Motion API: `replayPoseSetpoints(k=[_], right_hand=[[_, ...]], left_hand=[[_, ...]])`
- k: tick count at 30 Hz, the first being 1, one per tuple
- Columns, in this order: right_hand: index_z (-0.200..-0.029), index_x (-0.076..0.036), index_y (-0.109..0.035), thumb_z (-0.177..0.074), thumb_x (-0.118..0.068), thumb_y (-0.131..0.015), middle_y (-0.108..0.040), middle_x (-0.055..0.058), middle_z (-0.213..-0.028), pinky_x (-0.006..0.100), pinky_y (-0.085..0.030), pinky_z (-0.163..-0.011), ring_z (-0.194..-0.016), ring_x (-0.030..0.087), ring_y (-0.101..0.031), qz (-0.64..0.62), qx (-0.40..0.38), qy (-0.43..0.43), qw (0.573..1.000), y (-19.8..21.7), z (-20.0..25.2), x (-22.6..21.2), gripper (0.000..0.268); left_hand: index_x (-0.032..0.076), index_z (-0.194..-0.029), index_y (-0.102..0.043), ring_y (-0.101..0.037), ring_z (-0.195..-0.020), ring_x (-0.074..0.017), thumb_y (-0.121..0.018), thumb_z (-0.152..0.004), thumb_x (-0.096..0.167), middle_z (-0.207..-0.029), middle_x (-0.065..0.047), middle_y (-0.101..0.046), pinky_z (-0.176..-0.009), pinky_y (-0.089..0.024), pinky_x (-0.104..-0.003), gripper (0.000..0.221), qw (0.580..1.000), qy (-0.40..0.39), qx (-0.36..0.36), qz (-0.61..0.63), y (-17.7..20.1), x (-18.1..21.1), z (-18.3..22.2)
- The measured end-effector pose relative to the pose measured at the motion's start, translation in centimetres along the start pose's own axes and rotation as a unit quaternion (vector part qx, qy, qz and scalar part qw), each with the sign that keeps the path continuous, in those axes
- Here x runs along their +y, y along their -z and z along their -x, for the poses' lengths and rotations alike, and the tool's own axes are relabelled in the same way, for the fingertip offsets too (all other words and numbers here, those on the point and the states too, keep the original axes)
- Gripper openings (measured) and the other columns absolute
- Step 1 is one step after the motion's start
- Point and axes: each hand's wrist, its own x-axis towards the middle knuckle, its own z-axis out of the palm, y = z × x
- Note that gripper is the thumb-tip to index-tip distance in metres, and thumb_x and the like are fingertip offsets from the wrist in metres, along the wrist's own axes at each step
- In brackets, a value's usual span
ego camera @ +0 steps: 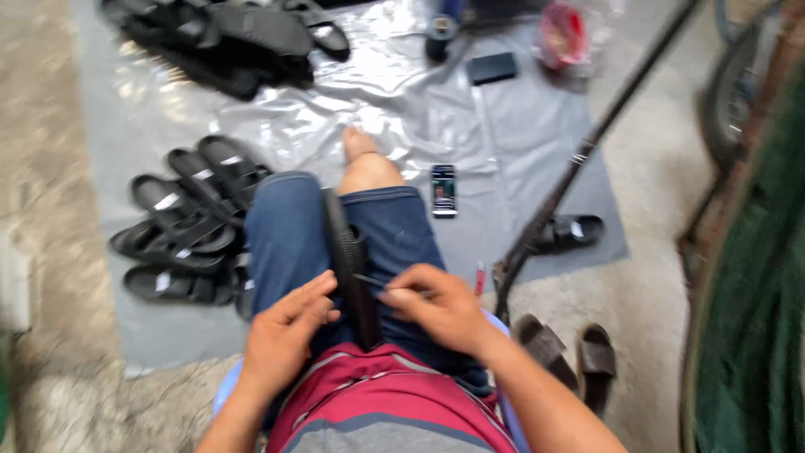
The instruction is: Hand-stitching the sole of a black sandal using a needle and thread
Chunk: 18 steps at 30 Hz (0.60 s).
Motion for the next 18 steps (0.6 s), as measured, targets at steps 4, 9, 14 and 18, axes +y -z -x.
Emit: replayPoseSetpoints(k=[4, 9, 14, 18], right_hand=[[-0.087, -0.010, -0.068, -0.078, -0.021, -0.063, -0.070, 0.004, -0.075, 0.025, -0.059, -0.060, -0.069, 0.010, -0.064, 0.080, -0.027, -0.092, 0.992, 5.0, -0.2, -0.5, 0.016], [-0.128, -0.011, -0.047, -0.089, -0.018, -0.044, -0.056, 0.010, -0.107, 0.030, -0.042, -0.089, -0.099, 0.018, -0.056, 0.355, -0.024, 0.196, 0.914, 7.0, -0.7, -2.9, 0.039], [-0.125, -0.023, -0.050, -0.085, -0.018, -0.050, -0.058, 0.001, -0.101, 0.031, -0.049, -0.063, -0.082, 0.018, -0.061, 0.454, -0.150, 0.282, 0.832, 4.4, -2.8, -5.5, 0.041], [-0.121, -0.028, -0.054, -0.082, -0.016, -0.057, -0.058, -0.004, -0.097, 0.029, -0.048, -0.049, -0.078, 0.014, -0.061, 0.496, -0.155, 0.368, 0.771, 4.0, -4.2, -6.1, 0.042]], left_hand=[[0.000, -0.073, -0.062, -0.066, -0.061, -0.0171, -0.046, -0.088, 0.025, -0.102, -0.017, -0.069, -0.034, -0.038, -0.020, 0.033, 0.990, -0.072, 0.080, 0.093, 6.8, -1.4, -2.0], [0.005, -0.110, -0.060, -0.041, -0.121, -0.0405, -0.063, -0.082, 0.026, -0.128, -0.028, -0.044, -0.097, -0.034, -0.048, 0.035, 0.825, -0.266, 0.288, -0.407, 10.3, 0.0, -2.3], [0.011, -0.127, -0.045, -0.039, -0.129, -0.0298, -0.062, -0.082, 0.028, -0.136, -0.017, -0.040, -0.105, -0.029, -0.040, 0.052, 0.900, -0.349, -0.010, -0.259, 3.6, 2.7, -1.9], [0.019, -0.139, -0.026, -0.038, -0.131, -0.0314, -0.065, -0.082, 0.032, -0.148, -0.015, -0.025, -0.099, -0.039, -0.041, 0.071, 0.897, -0.367, -0.047, -0.243, 0.5, 1.8, -2.7]])
